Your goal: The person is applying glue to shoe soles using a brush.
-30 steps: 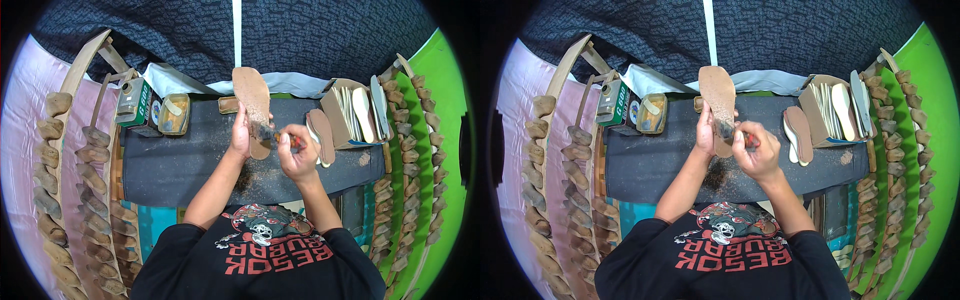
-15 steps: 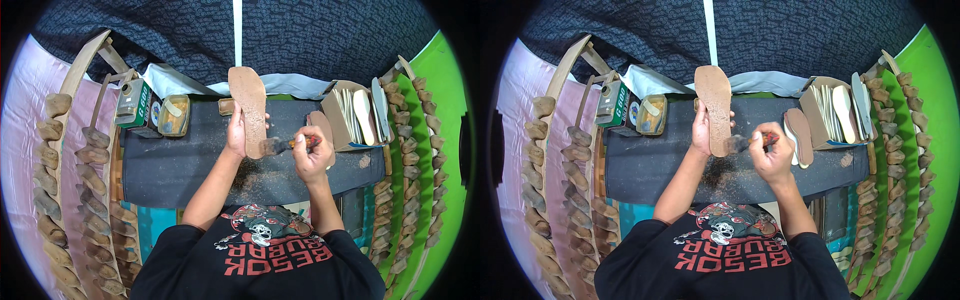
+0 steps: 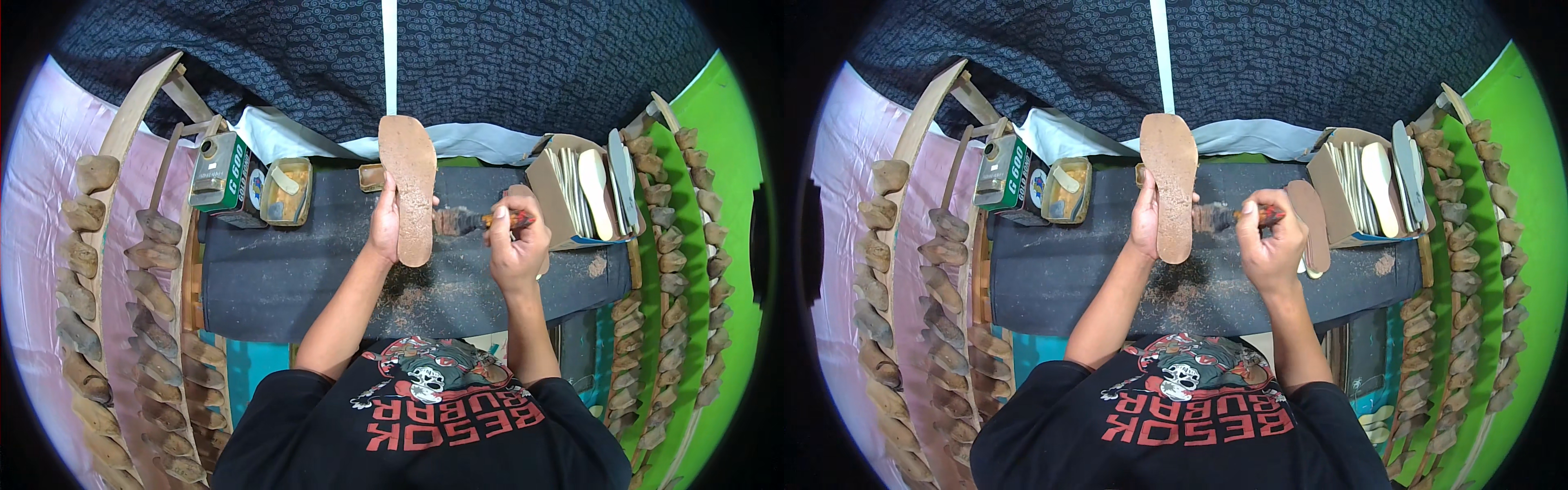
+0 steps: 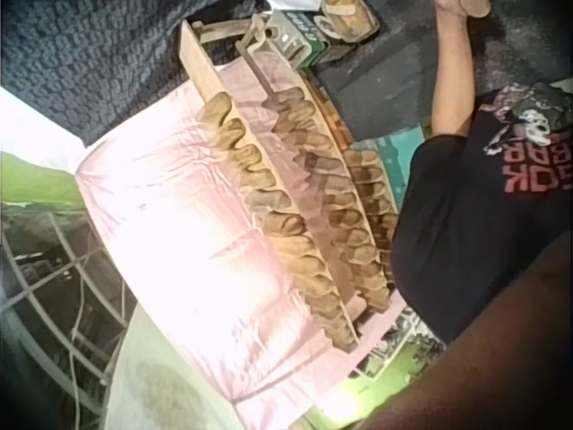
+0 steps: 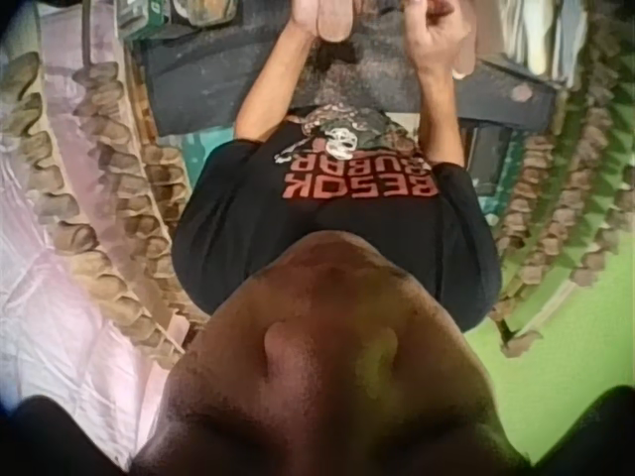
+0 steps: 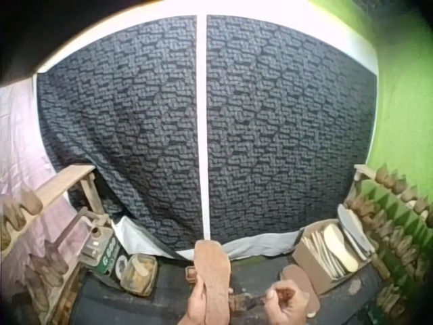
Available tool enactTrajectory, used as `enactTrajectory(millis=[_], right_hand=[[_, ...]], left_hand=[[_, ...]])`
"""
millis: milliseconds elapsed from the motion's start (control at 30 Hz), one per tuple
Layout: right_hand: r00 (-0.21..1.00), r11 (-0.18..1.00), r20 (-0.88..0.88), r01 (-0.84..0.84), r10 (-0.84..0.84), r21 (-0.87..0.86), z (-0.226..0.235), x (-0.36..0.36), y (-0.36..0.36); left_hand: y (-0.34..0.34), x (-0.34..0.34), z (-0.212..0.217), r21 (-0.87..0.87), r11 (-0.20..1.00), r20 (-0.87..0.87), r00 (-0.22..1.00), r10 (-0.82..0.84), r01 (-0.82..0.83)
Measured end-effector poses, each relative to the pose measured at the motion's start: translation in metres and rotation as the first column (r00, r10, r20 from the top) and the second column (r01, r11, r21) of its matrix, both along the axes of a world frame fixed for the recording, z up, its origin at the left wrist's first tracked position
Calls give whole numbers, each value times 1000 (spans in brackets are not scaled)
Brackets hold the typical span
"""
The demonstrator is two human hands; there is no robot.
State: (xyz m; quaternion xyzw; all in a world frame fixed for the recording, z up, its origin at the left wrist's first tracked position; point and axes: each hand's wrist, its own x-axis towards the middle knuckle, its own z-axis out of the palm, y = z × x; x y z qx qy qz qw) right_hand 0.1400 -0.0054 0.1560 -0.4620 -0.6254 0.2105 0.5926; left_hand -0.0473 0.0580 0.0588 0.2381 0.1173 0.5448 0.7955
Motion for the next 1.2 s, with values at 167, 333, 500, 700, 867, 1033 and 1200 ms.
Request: enactTrajectory(millis=[167,333,500,700,867,1033,1200], right_hand=[[998,998,-39,-57,58,28,-1,-20,4],[996,999,85,-11,14,-30,-10,2,12],[998,995,-52,38,-43,-91,2,8,22],[999,997,-30,-14,12,-70,-4,1,35],[999,990,36,-13,18,-142,-2,6,17],[999,999,21,44,-43,-27,4,4,31],[996,1000,87,4,-3,-14,3,6,39]], left_hand=[[-13,22,-1,-104,991,-62,995,79,-85],[-15,8,-25,-74,996,-8,999,44,-44],[-32,12,-25,-106,994,-156,988,3,-20],[-47,13,-35,-125,992,-161,987,-6,-15],[-46,7,-38,-160,985,-214,976,35,-70],[-45,9,-36,-119,991,-234,972,24,-53],[-52,16,-31,-111,993,-192,981,24,-46]])
